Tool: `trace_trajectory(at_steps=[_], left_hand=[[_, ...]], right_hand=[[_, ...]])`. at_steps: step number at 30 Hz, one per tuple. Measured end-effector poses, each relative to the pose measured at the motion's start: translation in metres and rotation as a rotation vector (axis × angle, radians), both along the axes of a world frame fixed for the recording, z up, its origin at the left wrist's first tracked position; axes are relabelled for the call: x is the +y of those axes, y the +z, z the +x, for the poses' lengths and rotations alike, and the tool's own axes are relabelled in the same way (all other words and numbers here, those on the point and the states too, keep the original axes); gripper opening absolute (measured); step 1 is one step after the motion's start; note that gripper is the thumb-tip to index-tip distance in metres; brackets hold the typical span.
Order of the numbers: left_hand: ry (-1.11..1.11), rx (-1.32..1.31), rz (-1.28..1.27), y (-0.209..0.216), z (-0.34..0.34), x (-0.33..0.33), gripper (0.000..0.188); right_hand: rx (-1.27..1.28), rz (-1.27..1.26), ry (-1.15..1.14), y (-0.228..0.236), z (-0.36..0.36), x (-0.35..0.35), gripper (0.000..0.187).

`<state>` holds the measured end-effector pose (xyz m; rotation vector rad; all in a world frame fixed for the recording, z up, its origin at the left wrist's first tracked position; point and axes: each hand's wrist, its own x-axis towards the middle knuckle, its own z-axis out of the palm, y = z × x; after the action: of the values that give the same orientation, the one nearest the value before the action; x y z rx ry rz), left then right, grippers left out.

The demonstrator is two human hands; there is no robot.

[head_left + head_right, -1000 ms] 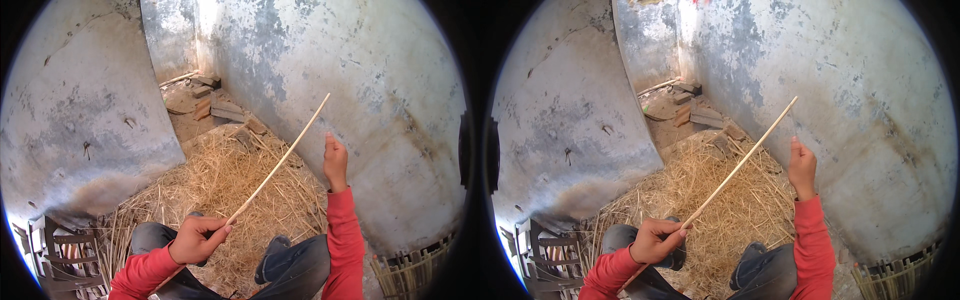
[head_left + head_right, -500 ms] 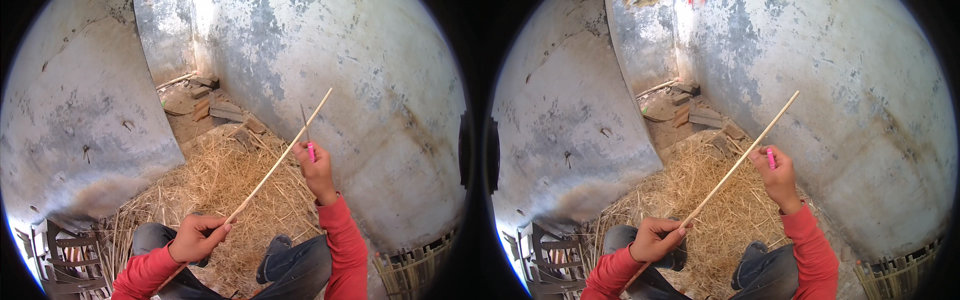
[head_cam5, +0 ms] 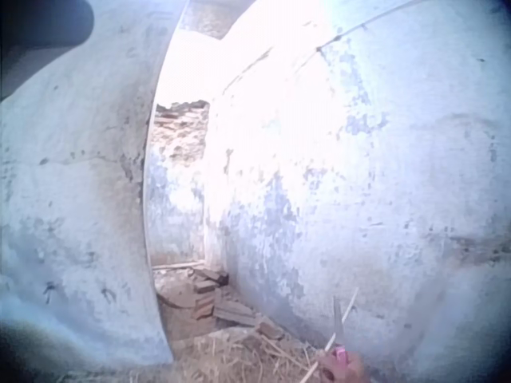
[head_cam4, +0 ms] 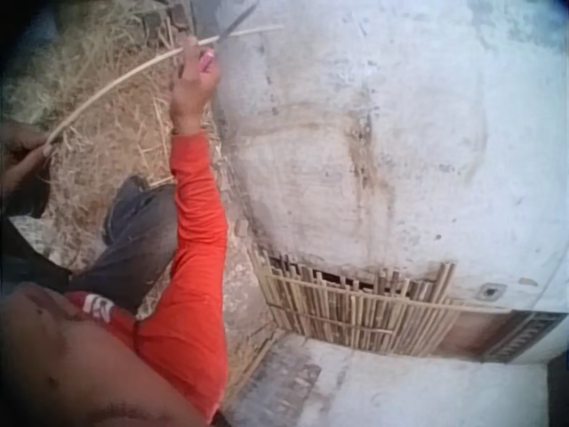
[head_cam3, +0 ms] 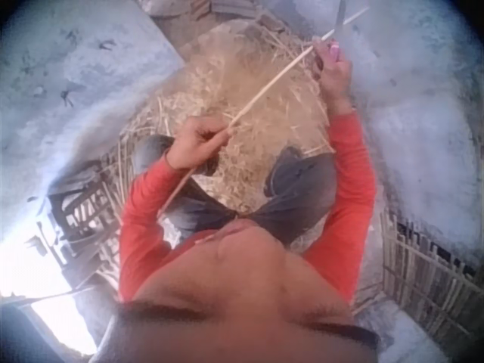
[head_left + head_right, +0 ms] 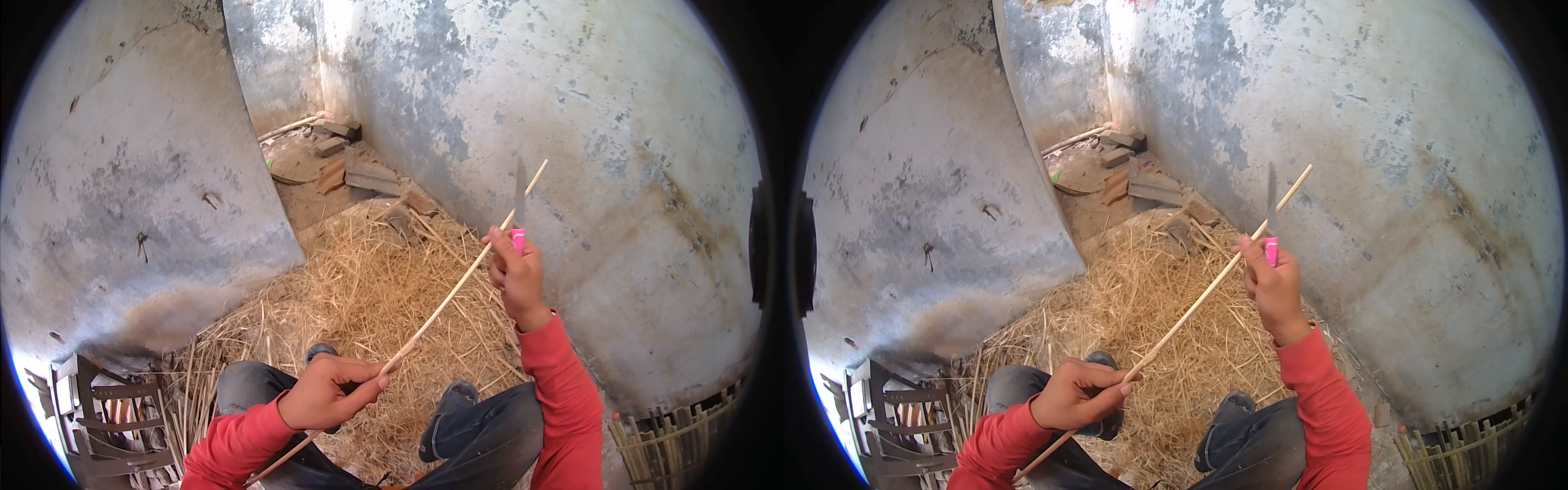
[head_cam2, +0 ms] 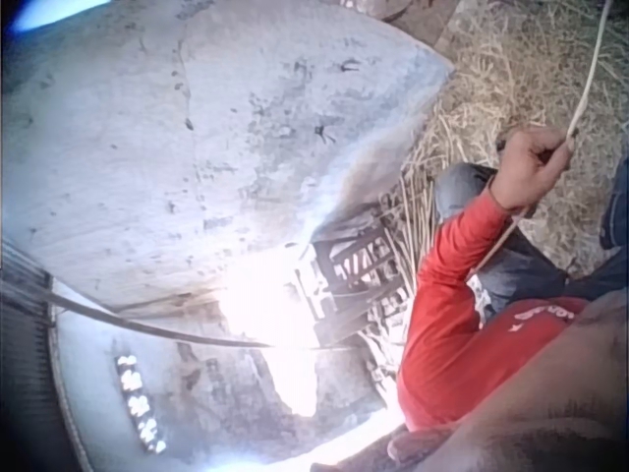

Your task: The person uses a small knife to scrape the outer surface of a long, thin bamboo strip while sitting over a pile of dry straw.

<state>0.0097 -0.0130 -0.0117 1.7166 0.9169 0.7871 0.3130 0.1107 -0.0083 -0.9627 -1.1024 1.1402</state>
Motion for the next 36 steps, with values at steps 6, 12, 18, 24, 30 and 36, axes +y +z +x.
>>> trace_trajectory(at_steps=[6, 12, 18, 24, 30, 36], left_hand=[[-0.233, 0.017, -0.181, 0.004, -0.008, 0.001, 0.023], [-0.409, 0.125, -0.182, 0.006, -0.013, 0.002, 0.019], [-0.465, 0.153, -0.126, 0.009, -0.011, 0.003, 0.025], [-0.232, 0.041, -0.366, 0.006, -0.003, -0.001, 0.019], [0.357, -0.072, -0.028, 0.026, -0.019, 0.020, 0.019], [0.934, -0.103, 0.790, 0.155, -0.084, 0.039, 0.023]], right_hand=[[0.285, -0.005, -0.141, 0.003, 0.029, 0.012, 0.028], [0.384, -0.047, -0.316, 0.004, 0.070, 0.017, 0.033], [0.406, -0.023, -0.323, 0.004, 0.070, 0.014, 0.033], [0.277, -0.028, -0.134, 0.007, 0.044, -0.002, 0.021], [-0.042, -0.020, 0.071, 0.009, -0.014, -0.026, 0.015], [-0.171, 0.023, 0.200, 0.003, -0.035, -0.032, 0.015]])
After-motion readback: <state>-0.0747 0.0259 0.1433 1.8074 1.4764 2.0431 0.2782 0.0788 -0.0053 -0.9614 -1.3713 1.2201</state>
